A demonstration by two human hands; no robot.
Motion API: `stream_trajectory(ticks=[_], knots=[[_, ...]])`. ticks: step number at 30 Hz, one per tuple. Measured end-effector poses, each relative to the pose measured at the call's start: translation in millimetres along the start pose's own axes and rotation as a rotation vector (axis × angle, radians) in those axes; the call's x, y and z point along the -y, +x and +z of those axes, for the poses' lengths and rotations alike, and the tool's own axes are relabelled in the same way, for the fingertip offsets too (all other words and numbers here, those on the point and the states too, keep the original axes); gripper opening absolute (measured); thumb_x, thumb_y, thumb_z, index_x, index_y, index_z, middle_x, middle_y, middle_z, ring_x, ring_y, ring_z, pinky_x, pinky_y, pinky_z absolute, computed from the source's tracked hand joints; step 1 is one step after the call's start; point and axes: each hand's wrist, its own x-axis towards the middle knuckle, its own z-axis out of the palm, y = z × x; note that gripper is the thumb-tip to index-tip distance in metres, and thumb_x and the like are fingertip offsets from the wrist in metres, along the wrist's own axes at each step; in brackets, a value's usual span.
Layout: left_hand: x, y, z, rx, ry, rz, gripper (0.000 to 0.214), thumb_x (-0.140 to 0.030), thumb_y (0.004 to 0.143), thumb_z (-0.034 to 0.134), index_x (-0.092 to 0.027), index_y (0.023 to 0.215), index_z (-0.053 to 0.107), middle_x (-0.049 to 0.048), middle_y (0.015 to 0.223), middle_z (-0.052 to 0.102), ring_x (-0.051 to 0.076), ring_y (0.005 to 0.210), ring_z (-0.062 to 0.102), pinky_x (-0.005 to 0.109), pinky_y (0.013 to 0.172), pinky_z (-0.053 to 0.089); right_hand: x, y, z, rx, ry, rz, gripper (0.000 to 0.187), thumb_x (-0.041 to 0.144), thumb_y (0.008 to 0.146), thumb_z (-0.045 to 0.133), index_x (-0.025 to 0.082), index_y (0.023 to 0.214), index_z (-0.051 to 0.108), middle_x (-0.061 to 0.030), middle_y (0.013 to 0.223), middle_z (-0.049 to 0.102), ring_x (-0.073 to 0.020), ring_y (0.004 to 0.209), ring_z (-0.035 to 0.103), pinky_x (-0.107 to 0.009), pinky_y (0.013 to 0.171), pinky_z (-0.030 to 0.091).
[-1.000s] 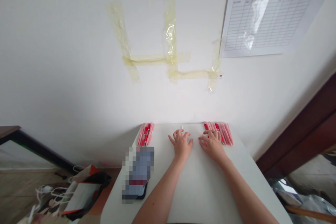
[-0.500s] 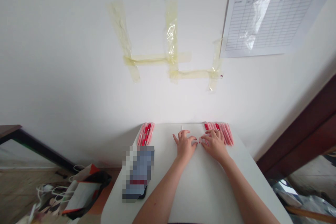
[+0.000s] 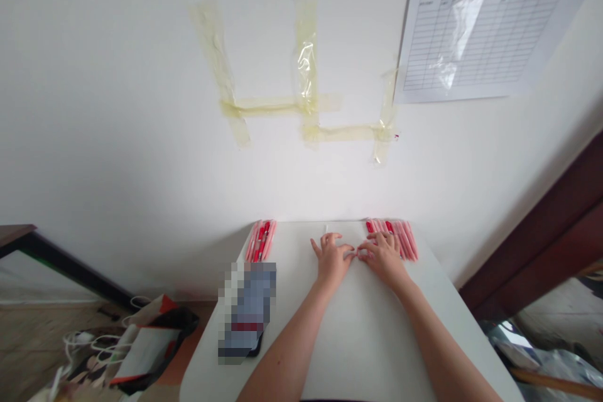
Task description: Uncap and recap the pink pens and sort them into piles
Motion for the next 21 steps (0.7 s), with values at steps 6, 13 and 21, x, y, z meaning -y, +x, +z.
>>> stream_trajectory(ticks=[6, 13, 21], knots=[[0, 0, 2.5, -0.014, 0.036, -0.011, 0.015, -0.039, 0.083, 0.068, -0.039, 0.097, 0.075, 0.0017, 0.13, 0.056, 0.026, 0.13, 0.041, 0.069, 0.117, 0.009, 0, 1, 2, 0.016, 0.004, -0.029, 0.019, 0.037, 0.086, 0.065, 0.04, 0.102, 0.074, -0.0049, 0.12, 0.058, -0.0308, 0.119, 0.042, -0.053, 0.103, 0.032], [4, 1, 7.2, -0.057, 0.045, -0.008, 0.013, -0.041, 0.082, 0.069, -0.04, 0.093, 0.075, 0.0013, 0.128, 0.057, 0.026, 0.128, 0.043, 0.072, 0.115, 0.011, -7, 1, 3, 0.023, 0.002, -0.034, 0.019, 0.035, 0.087, 0.063, 0.039, 0.102, 0.074, -0.0058, 0.121, 0.057, -0.031, 0.12, 0.042, -0.055, 0.103, 0.032], [3, 1, 11.3, -0.094, 0.07, -0.018, 0.015, -0.042, 0.078, 0.073, -0.037, 0.092, 0.074, 0.0017, 0.127, 0.058, 0.026, 0.126, 0.044, 0.074, 0.113, 0.012, -12, 0, 5, -0.014, 0.008, -0.06, 0.027, 0.029, 0.091, 0.058, 0.04, 0.112, 0.069, -0.0051, 0.121, 0.058, -0.0283, 0.118, 0.043, -0.053, 0.103, 0.032]])
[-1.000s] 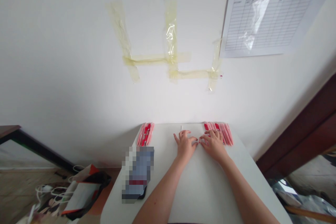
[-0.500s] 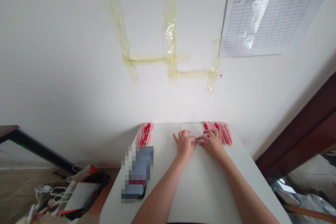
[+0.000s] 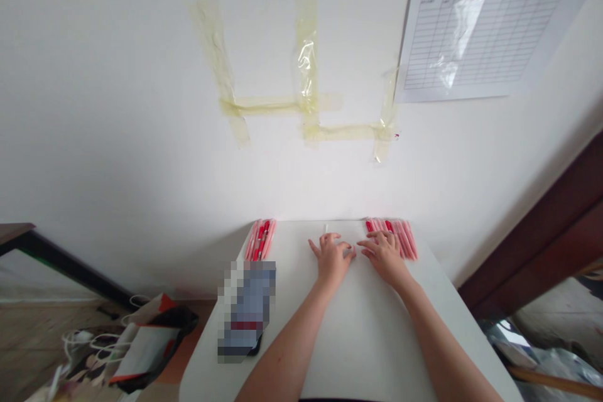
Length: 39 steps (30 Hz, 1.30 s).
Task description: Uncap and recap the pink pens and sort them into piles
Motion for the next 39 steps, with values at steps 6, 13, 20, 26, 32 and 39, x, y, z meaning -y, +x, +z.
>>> stream_trajectory(ticks=[6, 13, 20, 26, 32, 39], knots=[[1, 1, 6.5, -0.038, -0.029, 0.005, 0.011, -0.04, 0.08, 0.071, -0.034, 0.089, 0.075, 0.0033, 0.124, 0.059, 0.027, 0.125, 0.044, 0.076, 0.112, 0.007, 8, 0, -4, 0.013, 0.005, -0.03, 0.026, 0.024, 0.09, 0.057, 0.039, 0.106, 0.072, -0.0053, 0.12, 0.058, -0.0286, 0.118, 0.044, -0.054, 0.104, 0.033], [-1, 1, 3.3, -0.006, -0.033, -0.008, 0.011, -0.038, 0.083, 0.068, -0.034, 0.091, 0.075, 0.0032, 0.126, 0.058, 0.027, 0.127, 0.042, 0.074, 0.114, 0.004, 8, 0, -3, 0.011, 0.021, -0.024, 0.02, 0.027, 0.09, 0.058, 0.035, 0.099, 0.074, -0.006, 0.119, 0.058, -0.0295, 0.119, 0.043, -0.057, 0.106, 0.031], [-5, 0, 1.8, 0.022, -0.04, 0.014, 0.013, -0.039, 0.084, 0.066, -0.036, 0.093, 0.075, 0.0034, 0.128, 0.057, 0.027, 0.128, 0.04, 0.073, 0.114, 0.001, 8, 0, -5, -0.005, 0.021, -0.028, 0.019, 0.025, 0.087, 0.059, 0.032, 0.099, 0.073, -0.0066, 0.119, 0.058, -0.0294, 0.119, 0.043, -0.057, 0.107, 0.03], [-2, 1, 2.4, 0.0, -0.038, 0.012, 0.007, -0.034, 0.082, 0.069, -0.034, 0.086, 0.075, 0.0021, 0.127, 0.058, 0.028, 0.128, 0.041, 0.075, 0.112, -0.001, 9, -1, -3, -0.02, 0.06, -0.06, 0.02, 0.02, 0.085, 0.06, 0.032, 0.093, 0.073, -0.0053, 0.117, 0.059, -0.0293, 0.119, 0.043, -0.058, 0.107, 0.029], [4, 2, 1.0, -0.065, -0.06, -0.022, 0.008, -0.028, 0.083, 0.069, -0.032, 0.085, 0.075, 0.0024, 0.126, 0.058, 0.027, 0.128, 0.042, 0.075, 0.112, 0.002, 11, -1, 2, -0.029, 0.03, -0.069, 0.012, 0.022, 0.086, 0.062, 0.03, 0.086, 0.071, -0.005, 0.115, 0.06, -0.0297, 0.118, 0.044, -0.057, 0.107, 0.03], [5, 1, -2.6, -0.12, -0.126, -0.006, 0.009, -0.026, 0.081, 0.071, -0.033, 0.086, 0.074, 0.0016, 0.123, 0.059, 0.024, 0.126, 0.045, 0.074, 0.113, 0.007, 9, 1, -1, -0.103, 0.036, -0.04, 0.011, 0.027, 0.091, 0.057, 0.025, 0.092, 0.068, -0.0076, 0.114, 0.062, -0.029, 0.114, 0.047, -0.055, 0.103, 0.035]])
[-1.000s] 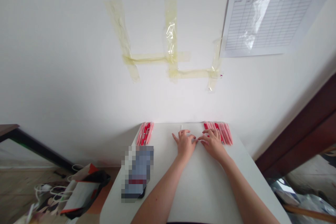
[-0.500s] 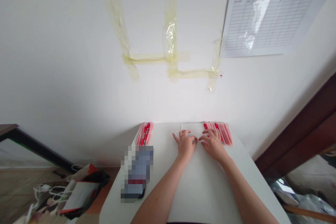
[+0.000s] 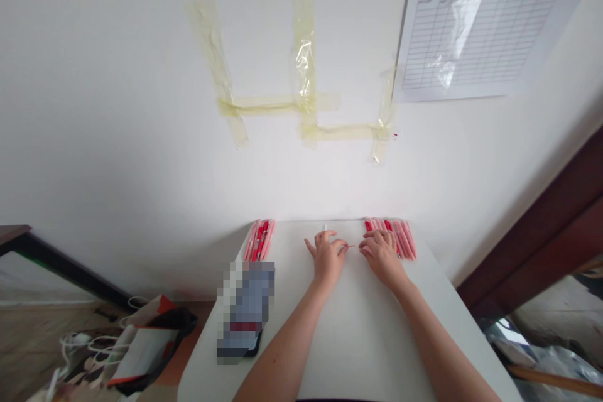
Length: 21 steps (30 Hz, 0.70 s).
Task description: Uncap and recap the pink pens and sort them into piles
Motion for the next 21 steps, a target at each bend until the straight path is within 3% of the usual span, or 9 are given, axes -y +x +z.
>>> stream_trajectory(ticks=[10, 15, 21], knots=[[-3.0, -1.0, -2.1, -0.032, -0.026, 0.047, 0.008, -0.028, 0.081, 0.072, -0.033, 0.086, 0.074, 0.0007, 0.121, 0.06, 0.023, 0.124, 0.048, 0.071, 0.115, 0.007, -3.1, 1.2, 0.3, -0.032, -0.01, 0.043, 0.011, 0.03, 0.092, 0.057, 0.024, 0.091, 0.066, -0.0078, 0.114, 0.063, -0.0285, 0.114, 0.048, -0.052, 0.101, 0.036], [-2.1, -1.8, -2.0, -0.041, -0.017, 0.054, 0.008, -0.028, 0.081, 0.072, -0.033, 0.086, 0.074, 0.001, 0.12, 0.06, 0.023, 0.122, 0.048, 0.072, 0.115, 0.008, -4.8, 1.1, -0.9, -0.042, -0.035, 0.059, 0.012, 0.032, 0.092, 0.056, 0.025, 0.093, 0.066, -0.0076, 0.114, 0.063, -0.0301, 0.116, 0.047, -0.058, 0.105, 0.03], [-1.9, -2.2, -1.8, -0.048, -0.025, 0.068, 0.009, -0.027, 0.08, 0.072, -0.034, 0.085, 0.074, 0.0004, 0.119, 0.06, 0.023, 0.123, 0.048, 0.072, 0.115, 0.008, -3.4, 1.8, -1.7, -0.043, -0.024, 0.046, 0.011, 0.032, 0.091, 0.057, 0.025, 0.092, 0.066, -0.0071, 0.114, 0.063, -0.0278, 0.115, 0.047, -0.051, 0.102, 0.035]])
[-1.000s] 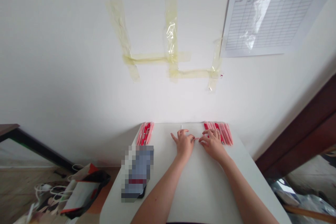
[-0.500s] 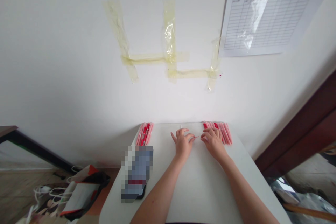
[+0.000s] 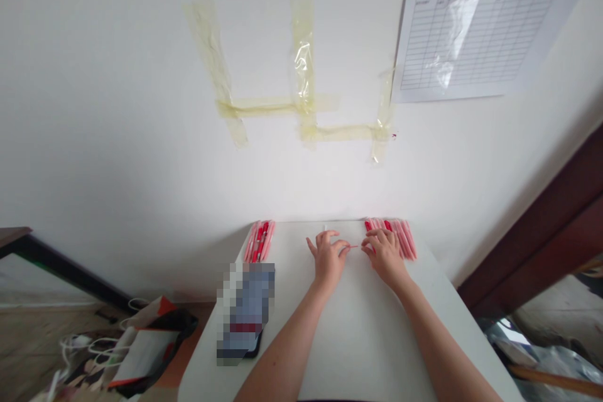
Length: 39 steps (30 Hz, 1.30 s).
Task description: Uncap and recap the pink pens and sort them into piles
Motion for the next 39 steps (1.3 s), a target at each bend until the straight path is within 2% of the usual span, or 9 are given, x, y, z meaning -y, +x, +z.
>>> stream_trajectory(ticks=[9, 19, 25, 35, 39], knots=[[-1, 1, -2.5, 0.029, 0.018, -0.016, 0.008, -0.03, 0.083, 0.069, -0.034, 0.087, 0.074, 0.0016, 0.121, 0.06, 0.024, 0.124, 0.047, 0.073, 0.114, 0.008, -1, -1, 2, 0.011, -0.001, -0.004, 0.008, 0.029, 0.09, 0.059, 0.026, 0.091, 0.066, -0.0065, 0.113, 0.062, -0.0291, 0.115, 0.047, -0.053, 0.103, 0.033], [-2, 1, -2.5, 0.046, 0.014, -0.024, 0.008, -0.029, 0.083, 0.069, -0.033, 0.088, 0.074, 0.0016, 0.122, 0.06, 0.023, 0.125, 0.046, 0.071, 0.115, 0.007, -2, -1, 2, 0.013, 0.012, -0.022, 0.01, 0.03, 0.09, 0.058, 0.026, 0.091, 0.067, -0.0078, 0.113, 0.062, -0.0288, 0.113, 0.048, -0.051, 0.098, 0.036], [-1, 0, -0.9, 0.027, -0.006, -0.025, 0.009, -0.026, 0.084, 0.068, -0.032, 0.087, 0.073, 0.0005, 0.121, 0.06, 0.022, 0.124, 0.047, 0.071, 0.115, 0.008, 1, 0, 1, 0.017, 0.007, -0.041, 0.01, 0.03, 0.091, 0.057, 0.026, 0.09, 0.066, -0.0074, 0.113, 0.061, -0.0276, 0.111, 0.048, -0.051, 0.099, 0.035], [-4, -2, 1.9, 0.099, -0.001, -0.005, 0.009, -0.027, 0.084, 0.068, -0.033, 0.088, 0.074, 0.0011, 0.124, 0.059, 0.023, 0.126, 0.045, 0.071, 0.115, 0.007, 11, 0, -3, 0.019, 0.043, -0.076, 0.01, 0.031, 0.091, 0.059, 0.026, 0.091, 0.067, -0.0064, 0.113, 0.061, -0.0271, 0.113, 0.048, -0.049, 0.101, 0.036], [-3, -2, 2.0, 0.09, -0.013, -0.024, 0.008, -0.028, 0.083, 0.068, -0.033, 0.087, 0.074, 0.0006, 0.123, 0.059, 0.023, 0.126, 0.045, 0.072, 0.115, 0.008, 13, -1, -2, 0.019, 0.055, -0.06, 0.013, 0.033, 0.092, 0.057, 0.026, 0.092, 0.068, -0.0062, 0.113, 0.062, -0.0267, 0.113, 0.049, -0.048, 0.101, 0.037]])
